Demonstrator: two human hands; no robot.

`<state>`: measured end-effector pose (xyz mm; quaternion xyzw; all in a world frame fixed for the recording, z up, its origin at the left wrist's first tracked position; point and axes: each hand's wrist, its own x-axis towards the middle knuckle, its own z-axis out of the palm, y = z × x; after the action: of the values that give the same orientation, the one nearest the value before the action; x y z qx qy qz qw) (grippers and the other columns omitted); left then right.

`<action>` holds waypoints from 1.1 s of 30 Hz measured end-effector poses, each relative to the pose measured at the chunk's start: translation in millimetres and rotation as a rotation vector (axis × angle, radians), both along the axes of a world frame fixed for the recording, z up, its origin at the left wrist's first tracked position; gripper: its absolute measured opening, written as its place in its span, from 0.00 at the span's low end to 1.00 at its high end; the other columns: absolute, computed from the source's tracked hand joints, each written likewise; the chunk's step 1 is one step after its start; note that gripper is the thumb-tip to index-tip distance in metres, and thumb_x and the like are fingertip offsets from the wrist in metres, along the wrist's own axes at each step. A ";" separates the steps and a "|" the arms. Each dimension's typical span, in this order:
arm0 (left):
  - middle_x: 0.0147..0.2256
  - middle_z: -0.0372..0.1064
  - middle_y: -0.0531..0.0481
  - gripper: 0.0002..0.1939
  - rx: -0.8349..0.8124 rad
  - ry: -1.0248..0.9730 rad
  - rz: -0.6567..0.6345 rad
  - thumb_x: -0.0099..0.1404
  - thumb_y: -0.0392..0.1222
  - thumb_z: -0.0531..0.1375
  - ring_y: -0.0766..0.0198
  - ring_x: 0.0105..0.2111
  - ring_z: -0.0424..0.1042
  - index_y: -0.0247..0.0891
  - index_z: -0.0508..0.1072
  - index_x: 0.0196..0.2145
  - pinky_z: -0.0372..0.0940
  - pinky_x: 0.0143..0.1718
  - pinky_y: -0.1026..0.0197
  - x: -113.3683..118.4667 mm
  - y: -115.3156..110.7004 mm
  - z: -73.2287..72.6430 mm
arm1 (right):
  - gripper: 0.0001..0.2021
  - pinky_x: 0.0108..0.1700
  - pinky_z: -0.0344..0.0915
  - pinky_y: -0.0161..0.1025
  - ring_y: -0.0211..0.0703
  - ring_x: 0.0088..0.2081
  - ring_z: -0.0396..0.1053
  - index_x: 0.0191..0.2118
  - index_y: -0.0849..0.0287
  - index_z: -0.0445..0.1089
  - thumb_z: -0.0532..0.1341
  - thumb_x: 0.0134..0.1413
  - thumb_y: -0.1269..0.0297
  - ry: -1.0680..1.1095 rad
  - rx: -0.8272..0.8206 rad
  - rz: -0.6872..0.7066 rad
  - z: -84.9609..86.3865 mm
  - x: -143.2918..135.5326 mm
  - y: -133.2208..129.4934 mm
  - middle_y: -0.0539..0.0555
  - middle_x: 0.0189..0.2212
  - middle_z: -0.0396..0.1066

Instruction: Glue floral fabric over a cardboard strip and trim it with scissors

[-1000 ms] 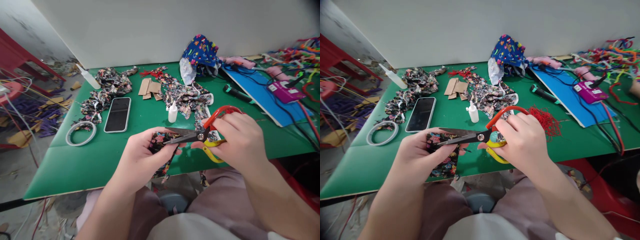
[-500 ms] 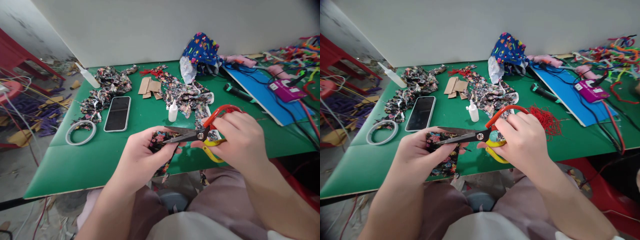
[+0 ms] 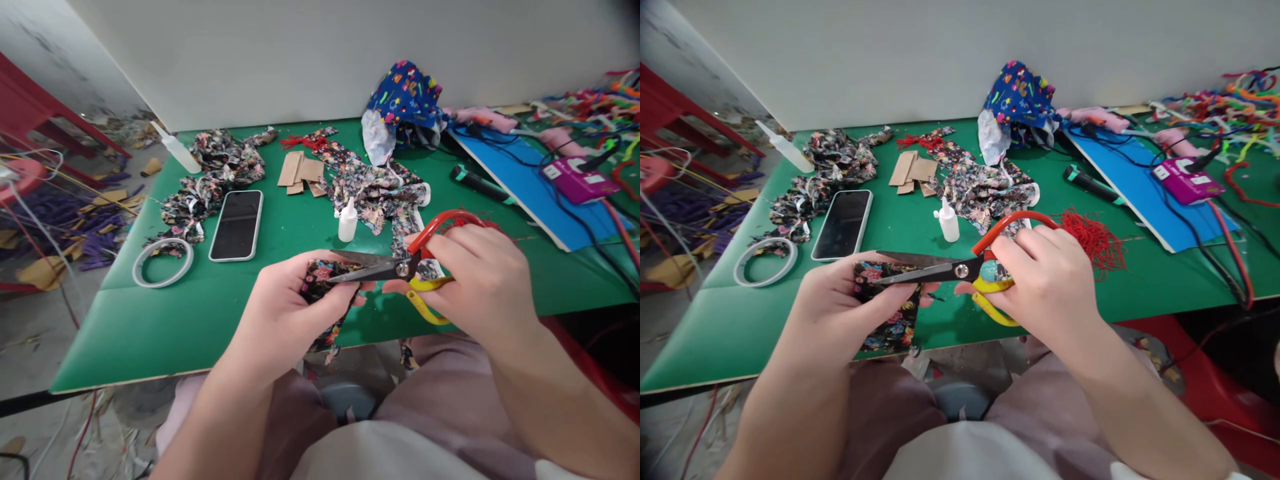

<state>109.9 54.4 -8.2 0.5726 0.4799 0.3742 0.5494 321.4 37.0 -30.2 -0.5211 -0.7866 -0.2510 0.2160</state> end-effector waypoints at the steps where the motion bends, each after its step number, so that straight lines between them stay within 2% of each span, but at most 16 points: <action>1: 0.24 0.76 0.53 0.02 0.002 -0.007 -0.033 0.54 0.37 0.64 0.64 0.22 0.74 0.39 0.78 0.28 0.65 0.19 0.70 -0.9 1.2 -0.1 | 0.20 0.29 0.52 0.40 0.40 0.25 0.55 0.24 0.59 0.65 0.59 0.50 0.45 -0.001 0.000 -0.003 -0.1 0.0 -0.1 0.49 0.19 0.55; 4: 0.25 0.77 0.52 0.02 0.011 -0.015 -0.075 0.54 0.36 0.64 0.64 0.24 0.75 0.38 0.78 0.29 0.66 0.20 0.70 -2.5 3.6 -0.2 | 0.21 0.29 0.52 0.40 0.40 0.25 0.54 0.24 0.59 0.65 0.58 0.50 0.44 -0.012 0.009 -0.011 0.3 -0.1 -0.2 0.49 0.18 0.54; 9: 0.24 0.76 0.52 0.02 -0.021 -0.030 -0.025 0.54 0.36 0.65 0.65 0.23 0.75 0.38 0.79 0.27 0.66 0.20 0.71 -1.7 4.3 -0.5 | 0.21 0.29 0.53 0.40 0.41 0.25 0.55 0.24 0.59 0.66 0.58 0.51 0.44 -0.024 -0.003 -0.017 0.9 -1.1 -0.6 0.49 0.19 0.54; 13: 0.23 0.76 0.52 0.01 -0.070 -0.070 -0.045 0.53 0.36 0.65 0.65 0.23 0.75 0.38 0.79 0.27 0.66 0.20 0.72 -0.5 3.7 0.5 | 0.20 0.30 0.53 0.41 0.42 0.26 0.57 0.26 0.60 0.68 0.58 0.52 0.45 -0.011 -0.028 -0.010 -0.4 -1.5 -0.9 0.51 0.19 0.57; 18: 0.22 0.76 0.53 0.04 -0.125 -0.068 0.058 0.54 0.31 0.64 0.67 0.22 0.75 0.37 0.78 0.25 0.67 0.20 0.73 4.3 -1.2 8.0 | 0.19 0.30 0.53 0.41 0.43 0.27 0.58 0.28 0.60 0.69 0.58 0.53 0.46 -0.002 -0.038 -0.013 -1.7 -1.4 -1.4 0.51 0.20 0.59; 23: 0.23 0.76 0.54 0.04 -0.172 -0.061 0.064 0.54 0.31 0.64 0.67 0.23 0.75 0.37 0.78 0.26 0.68 0.22 0.73 6.7 -3.0 13.0 | 0.19 0.30 0.53 0.41 0.43 0.26 0.58 0.29 0.60 0.70 0.57 0.54 0.47 0.000 -0.048 -0.022 -1.9 -1.4 -1.8 0.51 0.20 0.59; 33: 0.23 0.76 0.54 0.03 -0.160 -0.074 0.065 0.54 0.32 0.65 0.67 0.23 0.75 0.37 0.78 0.27 0.66 0.20 0.74 6.4 -2.8 10.3 | 0.18 0.30 0.52 0.41 0.43 0.26 0.56 0.32 0.61 0.71 0.56 0.55 0.49 -0.007 -0.039 -0.026 -2.0 -1.2 -1.5 0.51 0.20 0.56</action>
<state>116.3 51.6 2.1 0.4967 0.5060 0.3732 0.5983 320.1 35.5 -32.2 -0.5345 -0.7853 -0.2403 0.1999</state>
